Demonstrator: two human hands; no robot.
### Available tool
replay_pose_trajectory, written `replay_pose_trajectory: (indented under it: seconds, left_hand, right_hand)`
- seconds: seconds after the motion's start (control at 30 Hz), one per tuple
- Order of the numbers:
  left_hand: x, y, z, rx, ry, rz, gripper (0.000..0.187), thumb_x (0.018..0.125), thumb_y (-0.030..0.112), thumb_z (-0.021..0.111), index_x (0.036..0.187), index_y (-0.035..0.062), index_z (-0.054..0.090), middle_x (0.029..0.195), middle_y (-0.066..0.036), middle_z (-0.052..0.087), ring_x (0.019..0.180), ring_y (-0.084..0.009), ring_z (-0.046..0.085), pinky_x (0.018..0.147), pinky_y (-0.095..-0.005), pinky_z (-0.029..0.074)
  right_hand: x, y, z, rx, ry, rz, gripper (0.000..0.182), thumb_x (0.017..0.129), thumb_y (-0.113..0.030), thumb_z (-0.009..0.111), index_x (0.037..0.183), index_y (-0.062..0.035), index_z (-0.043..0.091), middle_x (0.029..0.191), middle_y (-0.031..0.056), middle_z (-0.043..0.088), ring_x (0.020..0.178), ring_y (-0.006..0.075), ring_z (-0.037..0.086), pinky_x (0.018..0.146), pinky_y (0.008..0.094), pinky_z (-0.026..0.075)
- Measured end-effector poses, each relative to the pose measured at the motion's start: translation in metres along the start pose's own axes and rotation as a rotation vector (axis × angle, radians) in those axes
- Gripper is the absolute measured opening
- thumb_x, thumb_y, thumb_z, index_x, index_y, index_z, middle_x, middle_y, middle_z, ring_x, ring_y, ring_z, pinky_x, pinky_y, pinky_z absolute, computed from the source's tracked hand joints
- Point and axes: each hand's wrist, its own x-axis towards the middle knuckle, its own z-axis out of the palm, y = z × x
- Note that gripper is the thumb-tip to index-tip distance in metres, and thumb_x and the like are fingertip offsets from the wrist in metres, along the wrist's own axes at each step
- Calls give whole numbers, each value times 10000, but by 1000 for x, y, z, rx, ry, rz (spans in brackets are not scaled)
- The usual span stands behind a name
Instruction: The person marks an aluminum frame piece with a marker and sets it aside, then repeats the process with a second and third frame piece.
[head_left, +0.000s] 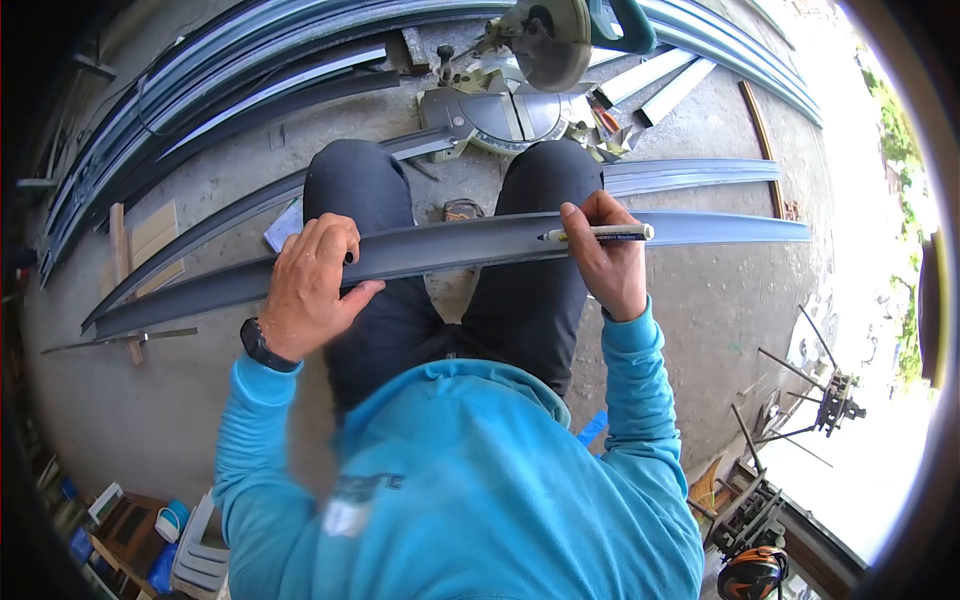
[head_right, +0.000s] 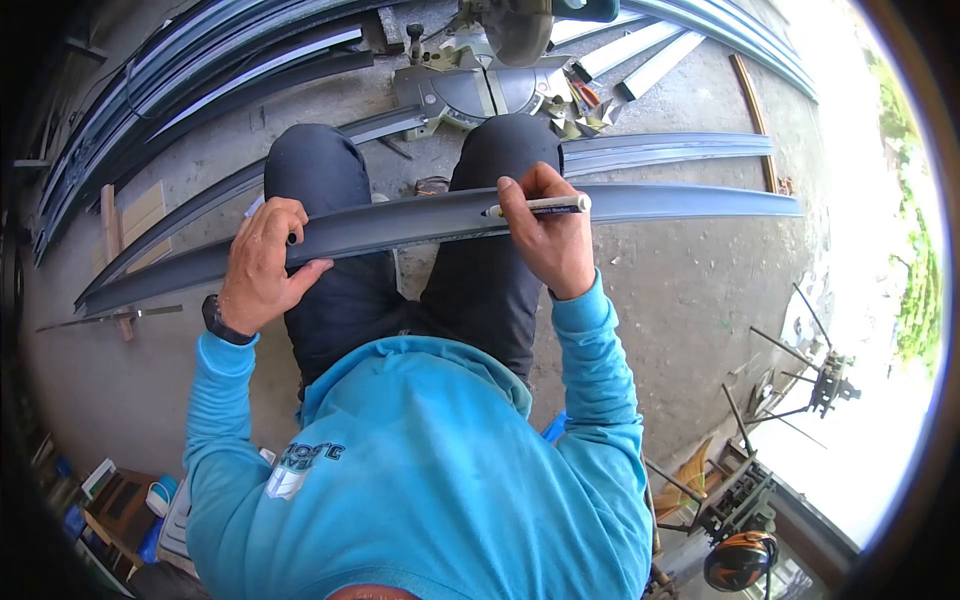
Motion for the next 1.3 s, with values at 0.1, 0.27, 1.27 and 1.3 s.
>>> replay_pose_trajectory:
  seconds: [0.1,0.27,1.27,1.3]
  left_hand:
    - [0,-2,2,-12,-8,1,554,717,98,927,1070,69,502,1073,-107,569,931,-321,590,802,-448,435]
    - [0,-2,2,-13,2,14,532,728,111,918,1063,69,508,1082,-102,571,956,-316,588,780,-437,415]
    - [5,2,1,18,-27,2,576,702,92,942,1051,70,484,1085,-132,581,981,-363,618,854,-472,488]
    - [6,2,0,14,-31,-3,576,702,94,942,1051,70,485,1085,-132,581,983,-364,619,855,-472,488]
  right_hand:
    - [0,-4,6,46,-2,33,332,1010,-217,759,801,-20,592,649,13,615,602,52,491,520,269,399]
    - [3,-10,20,-10,-49,-11,324,1000,-208,766,807,-2,608,622,41,615,583,57,507,522,281,421]
    - [4,8,-7,-71,-56,-9,289,997,-181,735,832,-3,577,640,77,621,583,100,528,546,320,451]
    - [6,10,-10,-51,-85,8,289,995,-182,739,835,-2,580,644,77,626,590,97,531,549,320,452]
